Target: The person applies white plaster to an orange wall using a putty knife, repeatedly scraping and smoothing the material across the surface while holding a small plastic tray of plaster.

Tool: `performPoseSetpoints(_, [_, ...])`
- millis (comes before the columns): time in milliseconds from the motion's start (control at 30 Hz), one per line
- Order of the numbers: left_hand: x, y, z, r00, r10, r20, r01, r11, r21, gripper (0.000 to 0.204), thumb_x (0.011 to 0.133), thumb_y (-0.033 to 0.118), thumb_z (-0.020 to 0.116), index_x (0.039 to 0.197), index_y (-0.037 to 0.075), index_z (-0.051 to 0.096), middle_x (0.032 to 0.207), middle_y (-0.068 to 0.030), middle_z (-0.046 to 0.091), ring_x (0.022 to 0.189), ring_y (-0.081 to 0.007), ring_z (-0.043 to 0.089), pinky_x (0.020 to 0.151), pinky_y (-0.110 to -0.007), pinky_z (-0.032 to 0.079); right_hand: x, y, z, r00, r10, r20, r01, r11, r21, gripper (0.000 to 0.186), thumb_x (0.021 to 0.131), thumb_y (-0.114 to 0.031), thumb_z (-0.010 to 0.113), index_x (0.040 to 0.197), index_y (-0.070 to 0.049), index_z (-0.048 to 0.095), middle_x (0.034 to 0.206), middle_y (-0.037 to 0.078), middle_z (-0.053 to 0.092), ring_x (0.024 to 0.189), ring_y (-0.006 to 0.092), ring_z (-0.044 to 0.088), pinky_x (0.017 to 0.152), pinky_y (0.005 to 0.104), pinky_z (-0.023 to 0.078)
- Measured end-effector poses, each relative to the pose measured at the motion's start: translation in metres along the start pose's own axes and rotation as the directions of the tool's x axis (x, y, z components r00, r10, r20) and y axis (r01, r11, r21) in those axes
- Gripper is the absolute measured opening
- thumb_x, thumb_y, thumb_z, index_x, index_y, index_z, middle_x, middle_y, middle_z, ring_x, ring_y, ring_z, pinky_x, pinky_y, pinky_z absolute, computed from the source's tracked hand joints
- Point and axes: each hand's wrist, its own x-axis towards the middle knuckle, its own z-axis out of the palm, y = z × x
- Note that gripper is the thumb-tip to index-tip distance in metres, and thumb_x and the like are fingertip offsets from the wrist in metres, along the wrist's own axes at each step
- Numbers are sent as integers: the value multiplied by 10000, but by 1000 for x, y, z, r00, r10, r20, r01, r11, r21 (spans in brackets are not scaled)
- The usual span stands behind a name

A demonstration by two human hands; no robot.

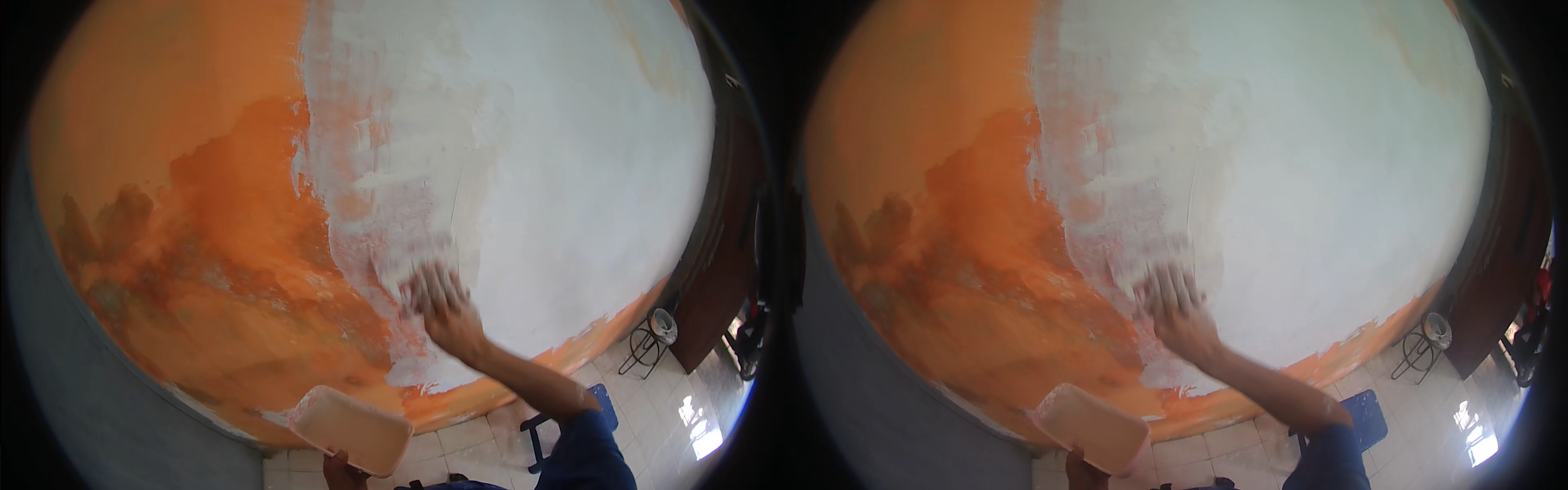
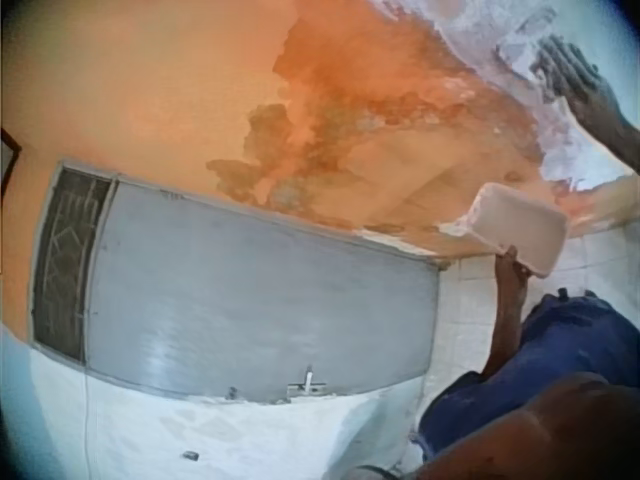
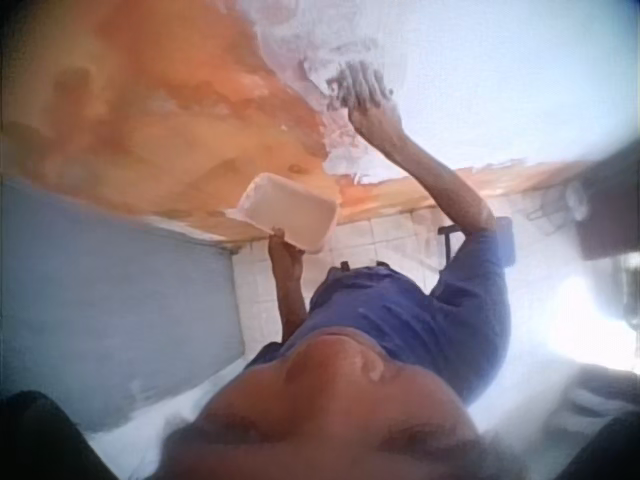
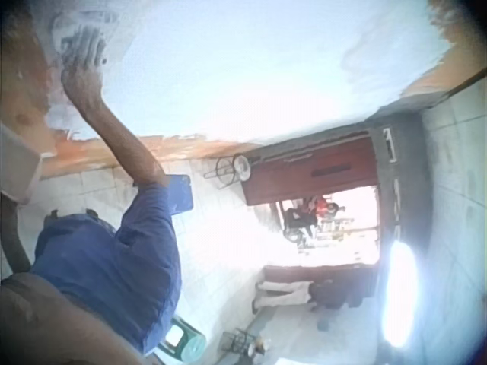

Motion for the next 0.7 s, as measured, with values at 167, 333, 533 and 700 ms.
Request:
performPoseSetpoints(167, [5,-3,-23,1000,20,-21,-19,997,70,494,879,318,551,1282,71,406,1087,-84,596,905,-228,634,665,-363,565,-5,7,-61,999,2,-45,8,975,222,355,729,-13,534,1076,54,555,1281,259,465,1201,396,464,988,502,408])
performPoseSetpoints(333, [6,-4,-25,996,68,54,-69,997,30,499,852,297,592,1264,80,413,1058,-70,595,902,-209,631,651,-348,564,111,87,-111,892,234,-387,-217,972,88,500,636,132,527,1107,-31,573,1134,148,598,1074,314,573,915,419,483])
performPoseSetpoints(533, [-12,13,8,998,60,-1,-60,998,-19,521,841,298,608,1278,97,408,1083,-65,585,915,-218,620,641,-374,555,61,81,-26,944,148,-295,-172,983,-58,575,661,108,515,1225,-4,521,1273,205,510,1197,328,497,1005,434,421])
performPoseSetpoints(700, [-1,5,-5,1000,17,-3,-17,1000,15,484,842,256,566,1276,97,421,1079,-67,589,888,-220,625,633,-379,557,-93,-10,27,993,56,104,-64,995,80,477,746,-3,486,1213,91,484,1332,276,402,1252,409,404,1040,496,347])
